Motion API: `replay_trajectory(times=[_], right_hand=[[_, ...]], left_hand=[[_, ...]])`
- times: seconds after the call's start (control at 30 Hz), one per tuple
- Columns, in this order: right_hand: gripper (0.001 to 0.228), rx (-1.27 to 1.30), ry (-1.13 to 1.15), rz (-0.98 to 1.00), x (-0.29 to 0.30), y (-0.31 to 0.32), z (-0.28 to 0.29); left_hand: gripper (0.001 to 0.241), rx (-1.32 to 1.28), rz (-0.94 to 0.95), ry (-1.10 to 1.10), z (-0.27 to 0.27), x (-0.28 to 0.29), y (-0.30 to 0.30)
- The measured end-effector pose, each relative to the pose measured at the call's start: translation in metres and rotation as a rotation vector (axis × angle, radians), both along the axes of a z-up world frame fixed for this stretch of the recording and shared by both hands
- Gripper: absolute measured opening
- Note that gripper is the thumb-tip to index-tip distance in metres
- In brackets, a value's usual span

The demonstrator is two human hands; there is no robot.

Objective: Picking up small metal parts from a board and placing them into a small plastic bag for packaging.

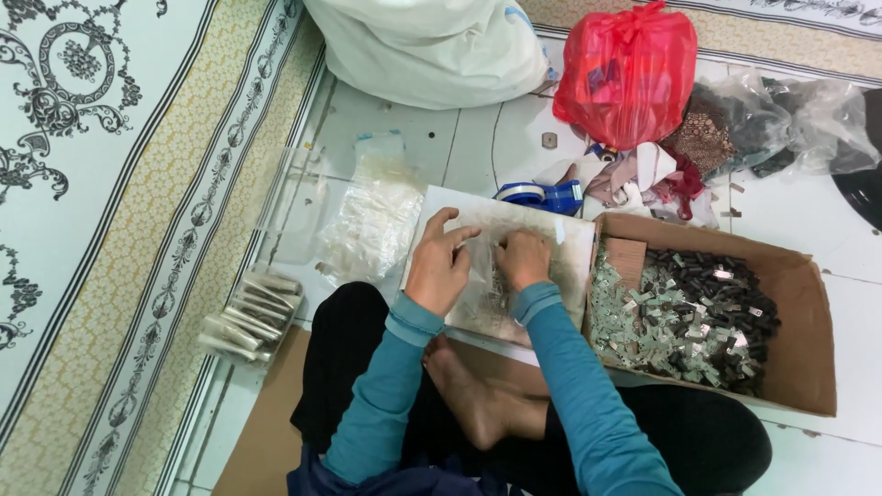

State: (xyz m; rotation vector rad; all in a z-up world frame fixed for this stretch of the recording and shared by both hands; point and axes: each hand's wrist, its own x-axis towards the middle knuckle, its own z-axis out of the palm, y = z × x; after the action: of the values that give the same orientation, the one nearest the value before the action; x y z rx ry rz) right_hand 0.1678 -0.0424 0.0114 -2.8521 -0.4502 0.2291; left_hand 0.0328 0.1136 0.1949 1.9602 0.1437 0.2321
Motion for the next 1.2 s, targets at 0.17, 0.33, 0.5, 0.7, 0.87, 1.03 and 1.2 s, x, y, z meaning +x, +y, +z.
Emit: replay_trajectory(times=[0.17, 0.33, 0.5, 0.7, 0.87, 1.03, 1.2], right_hand=[[0.028, 0.473, 0.123, -0.09, 0.001, -0.027, 0.035], [0.012, 1.033, 0.052, -0.182, -0.034, -0.05, 0.152], [0.01, 1.276, -0.178, 0.004, -0.072, -0.043, 0.248], [0.009, 0.938, -0.258, 0.004, -0.069, -0.027, 0.231], [0.013, 0.722, -0.169, -0.061, -0.034, -0.037, 0.118], [0.019, 0.194, -0.081, 0.14, -0.05, -0.032, 0.068], [0.025, -0.039, -0.161, 0.208, -0.047, -0.03, 0.02]], left_hand=[[0.039, -0.034, -0.056, -0.037, -0.002, 0.004, 0.004], [0.039, -0.051, -0.101, -0.064, -0.008, 0.016, 0.002], [0.038, -0.009, -0.132, -0.06, -0.01, 0.029, -0.012], [0.036, -0.009, -0.096, -0.106, -0.02, 0.036, -0.009], [0.04, -0.081, -0.065, -0.078, 0.031, -0.005, 0.007], [0.042, -0.113, -0.037, -0.132, 0.071, -0.033, 0.004], [0.039, -0.103, -0.077, -0.12, 0.023, -0.003, -0.001]])
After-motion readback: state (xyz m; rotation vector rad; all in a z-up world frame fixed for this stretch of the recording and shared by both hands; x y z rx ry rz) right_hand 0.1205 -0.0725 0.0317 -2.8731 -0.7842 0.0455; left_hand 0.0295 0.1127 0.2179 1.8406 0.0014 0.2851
